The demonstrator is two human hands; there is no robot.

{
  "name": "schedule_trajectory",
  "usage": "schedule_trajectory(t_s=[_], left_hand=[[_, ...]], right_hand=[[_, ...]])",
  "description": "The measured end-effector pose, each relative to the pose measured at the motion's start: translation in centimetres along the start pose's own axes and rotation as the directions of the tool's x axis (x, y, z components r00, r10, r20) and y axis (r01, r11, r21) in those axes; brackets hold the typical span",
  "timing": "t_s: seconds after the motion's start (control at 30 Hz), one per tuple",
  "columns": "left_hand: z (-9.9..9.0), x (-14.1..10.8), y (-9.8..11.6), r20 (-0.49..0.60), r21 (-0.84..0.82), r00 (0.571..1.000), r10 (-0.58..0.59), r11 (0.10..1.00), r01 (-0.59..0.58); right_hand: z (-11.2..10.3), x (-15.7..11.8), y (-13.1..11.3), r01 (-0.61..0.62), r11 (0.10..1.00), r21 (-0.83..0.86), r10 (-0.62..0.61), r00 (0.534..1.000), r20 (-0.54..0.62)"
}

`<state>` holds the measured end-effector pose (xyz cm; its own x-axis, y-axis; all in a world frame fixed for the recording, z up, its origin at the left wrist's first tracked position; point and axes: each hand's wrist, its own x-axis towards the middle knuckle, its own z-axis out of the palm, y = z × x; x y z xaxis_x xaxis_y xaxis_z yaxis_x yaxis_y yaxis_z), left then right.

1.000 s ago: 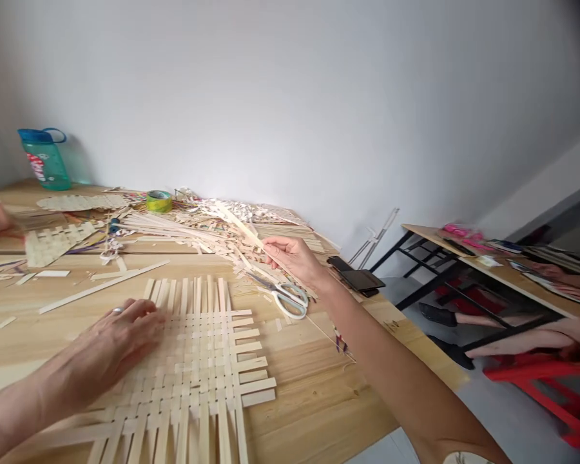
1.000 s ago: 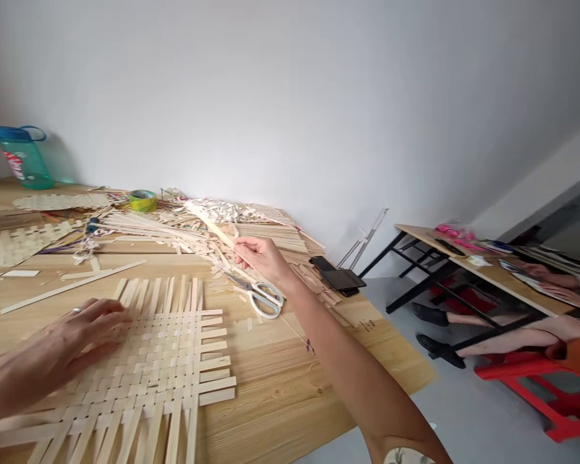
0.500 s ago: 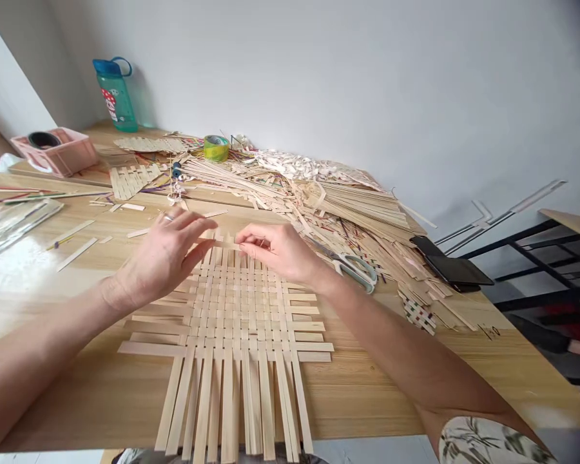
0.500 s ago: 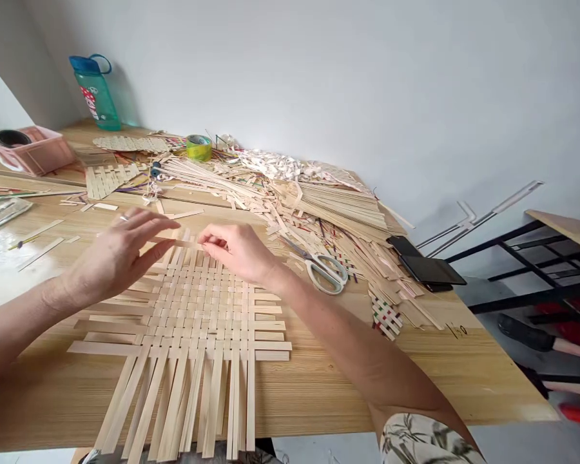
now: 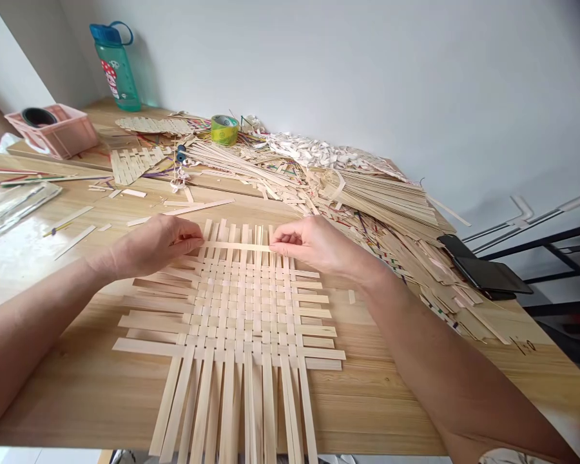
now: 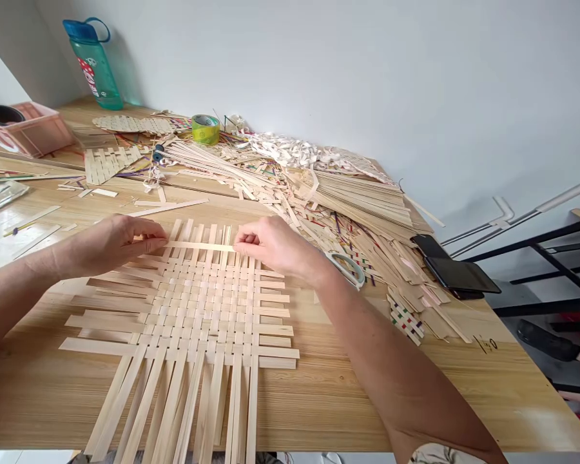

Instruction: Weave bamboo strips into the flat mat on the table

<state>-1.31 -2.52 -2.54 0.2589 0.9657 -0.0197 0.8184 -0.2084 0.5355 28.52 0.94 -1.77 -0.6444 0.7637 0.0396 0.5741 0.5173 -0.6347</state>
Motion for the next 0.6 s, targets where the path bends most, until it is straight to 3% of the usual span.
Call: schedule_trajectory(t_s=[0.1,0.43,0.6], left_hand=[[-0.13,-0.02,-0.05,0.131,0.044,0.991,0.013,0.999,-0.019],[0.33,0.31,-0.5,0.096,-0.029,0.993,-0.07,0.997,0.073],[0.33,0.29,-0.15,0.108,-0.025,0.986,-0.128,0.991,0.131]], right_hand=[[0.38,0.05,0.3,-0.007,1.0,-0.029,0.008,1.0,0.025],[0.0,-0.16,0.34,-0.074,0.981,-0.178,0.097,0.987,0.127],[0.17,-0.04,0.09,-0.175,0.952,-0.25,0.218,0.964,0.153]])
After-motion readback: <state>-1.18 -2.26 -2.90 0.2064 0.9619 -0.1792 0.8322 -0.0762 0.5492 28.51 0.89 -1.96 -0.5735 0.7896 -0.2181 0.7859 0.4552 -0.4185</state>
